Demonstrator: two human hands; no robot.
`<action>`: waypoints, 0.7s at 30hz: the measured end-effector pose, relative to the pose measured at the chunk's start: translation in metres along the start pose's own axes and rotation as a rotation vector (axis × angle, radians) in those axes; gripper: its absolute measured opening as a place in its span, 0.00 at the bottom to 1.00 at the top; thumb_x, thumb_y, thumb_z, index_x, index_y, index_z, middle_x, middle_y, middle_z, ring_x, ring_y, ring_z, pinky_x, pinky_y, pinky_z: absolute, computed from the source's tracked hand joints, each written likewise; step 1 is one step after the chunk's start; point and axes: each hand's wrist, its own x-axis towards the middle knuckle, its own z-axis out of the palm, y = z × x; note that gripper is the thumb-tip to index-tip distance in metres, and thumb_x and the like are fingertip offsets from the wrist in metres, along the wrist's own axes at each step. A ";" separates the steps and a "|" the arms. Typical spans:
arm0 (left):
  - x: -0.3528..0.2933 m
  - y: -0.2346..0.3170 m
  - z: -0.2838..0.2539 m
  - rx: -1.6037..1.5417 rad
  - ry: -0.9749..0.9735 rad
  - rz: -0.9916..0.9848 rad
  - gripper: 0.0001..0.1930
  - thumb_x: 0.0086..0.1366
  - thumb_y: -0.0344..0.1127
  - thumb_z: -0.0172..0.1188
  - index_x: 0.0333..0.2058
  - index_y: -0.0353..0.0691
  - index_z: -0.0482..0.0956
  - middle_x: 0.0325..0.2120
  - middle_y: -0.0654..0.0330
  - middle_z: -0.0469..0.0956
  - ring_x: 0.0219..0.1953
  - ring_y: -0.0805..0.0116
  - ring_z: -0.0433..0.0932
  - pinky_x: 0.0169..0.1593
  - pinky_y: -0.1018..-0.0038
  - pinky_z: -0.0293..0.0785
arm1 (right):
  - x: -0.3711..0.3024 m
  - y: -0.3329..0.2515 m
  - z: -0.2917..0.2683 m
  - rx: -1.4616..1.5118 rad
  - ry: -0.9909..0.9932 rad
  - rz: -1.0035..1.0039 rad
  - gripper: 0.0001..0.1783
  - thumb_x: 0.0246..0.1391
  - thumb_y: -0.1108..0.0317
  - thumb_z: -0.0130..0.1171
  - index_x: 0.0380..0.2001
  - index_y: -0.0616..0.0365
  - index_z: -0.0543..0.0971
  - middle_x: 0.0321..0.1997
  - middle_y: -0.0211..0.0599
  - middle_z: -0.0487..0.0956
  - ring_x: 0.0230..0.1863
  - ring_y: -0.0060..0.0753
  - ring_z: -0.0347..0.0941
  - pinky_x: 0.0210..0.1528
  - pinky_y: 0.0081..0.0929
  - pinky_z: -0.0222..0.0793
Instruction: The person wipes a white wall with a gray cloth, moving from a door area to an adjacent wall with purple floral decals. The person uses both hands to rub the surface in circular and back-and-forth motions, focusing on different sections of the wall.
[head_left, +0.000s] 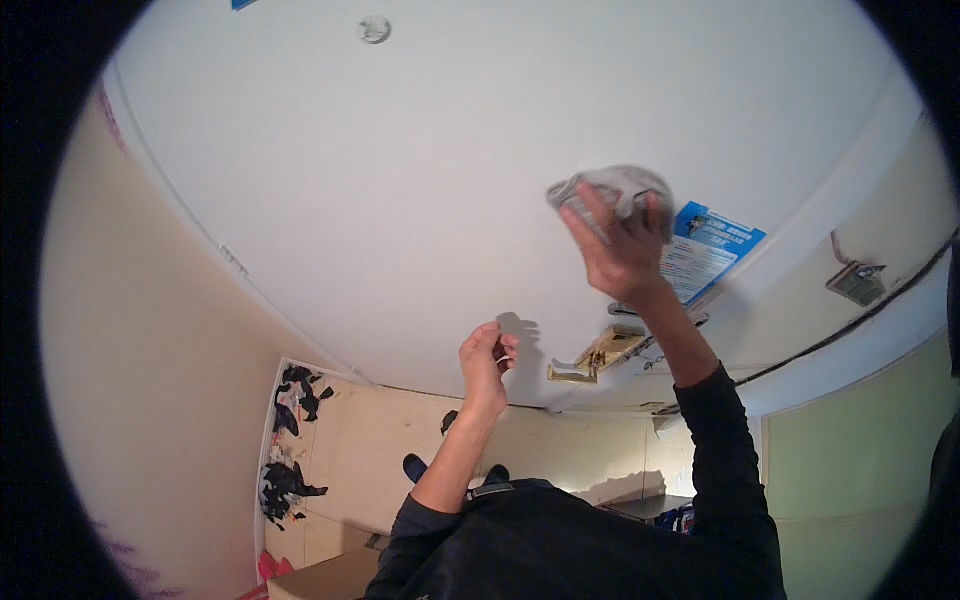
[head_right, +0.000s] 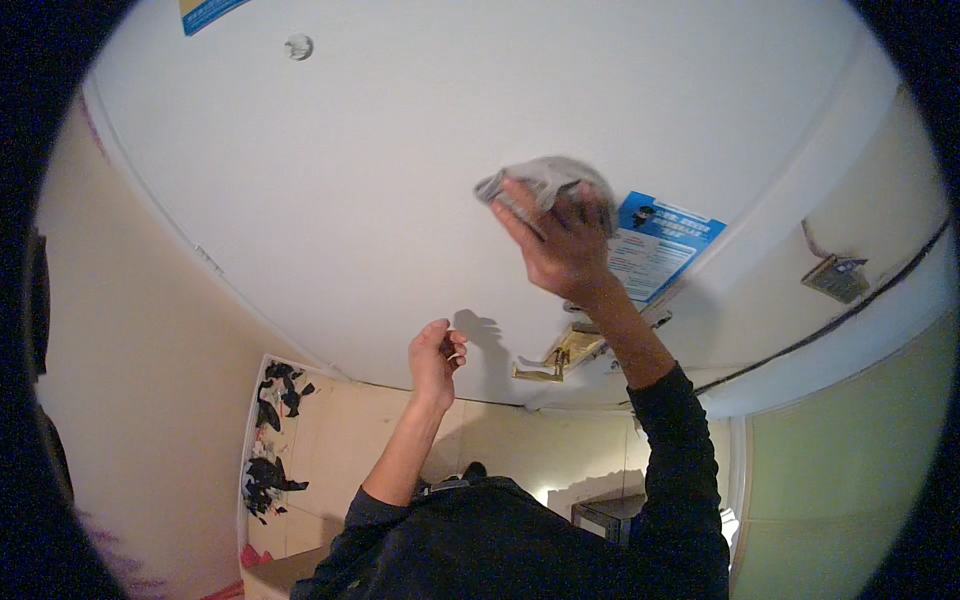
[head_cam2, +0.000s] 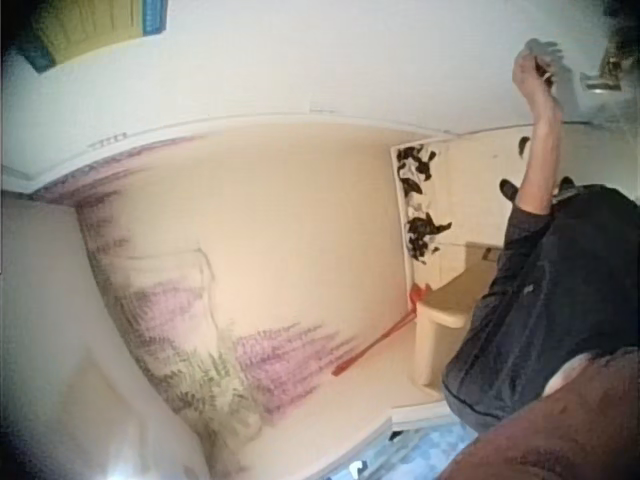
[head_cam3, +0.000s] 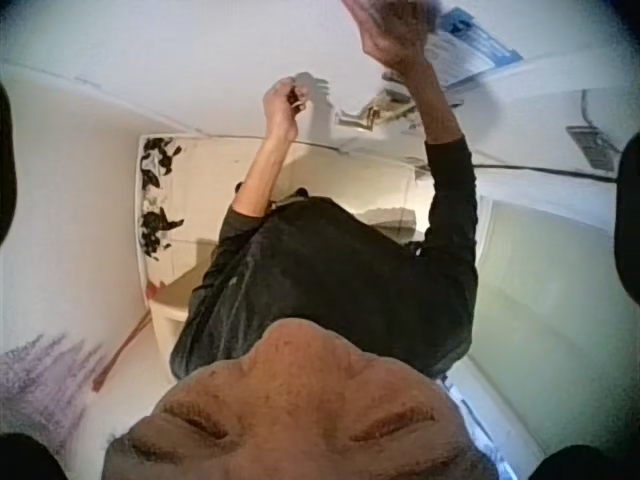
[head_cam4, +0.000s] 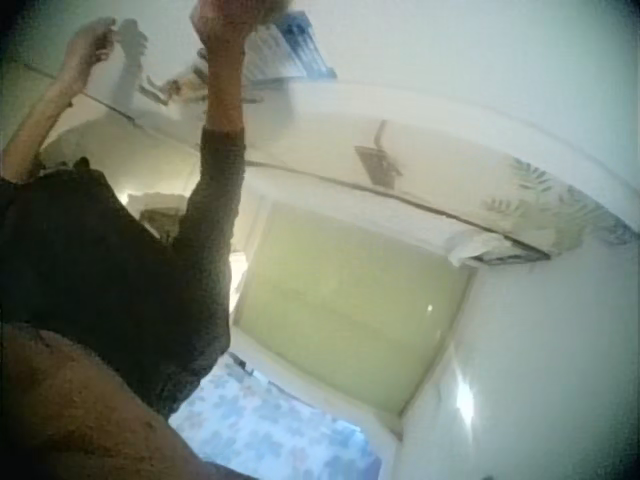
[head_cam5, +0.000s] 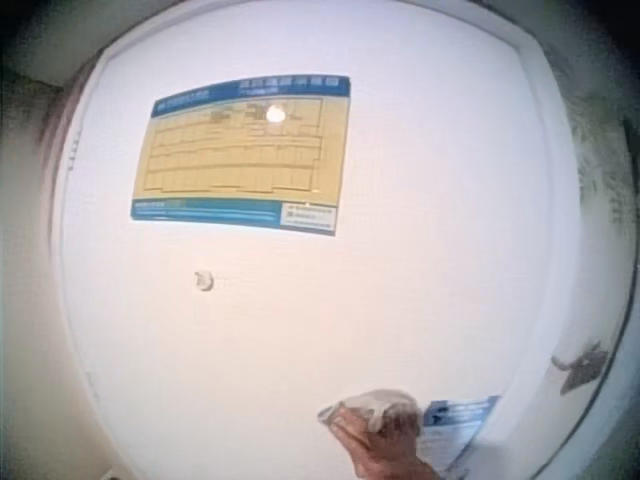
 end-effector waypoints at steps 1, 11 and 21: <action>-0.001 -0.001 0.001 0.004 -0.003 -0.014 0.07 0.72 0.40 0.54 0.37 0.44 0.74 0.25 0.62 0.79 0.24 0.74 0.73 0.28 0.76 0.67 | -0.012 -0.005 0.002 0.023 -0.041 -0.014 0.29 0.47 0.70 0.60 0.56 0.44 0.81 0.68 0.26 0.73 0.54 0.40 0.72 0.62 0.51 0.58; 0.001 -0.018 0.001 0.048 -0.046 -0.069 0.07 0.72 0.41 0.55 0.37 0.45 0.75 0.26 0.63 0.80 0.25 0.74 0.74 0.29 0.77 0.68 | -0.142 -0.057 0.046 0.256 -0.415 -0.188 0.34 0.48 0.69 0.60 0.63 0.52 0.73 0.66 0.27 0.73 0.49 0.28 0.71 0.51 0.34 0.64; -0.004 -0.021 -0.004 0.094 -0.057 -0.089 0.07 0.71 0.42 0.56 0.38 0.47 0.76 0.25 0.64 0.81 0.25 0.76 0.75 0.29 0.77 0.69 | -0.112 -0.055 0.037 0.221 -0.457 -0.115 0.34 0.49 0.69 0.59 0.63 0.50 0.73 0.69 0.27 0.70 0.58 0.32 0.69 0.57 0.42 0.63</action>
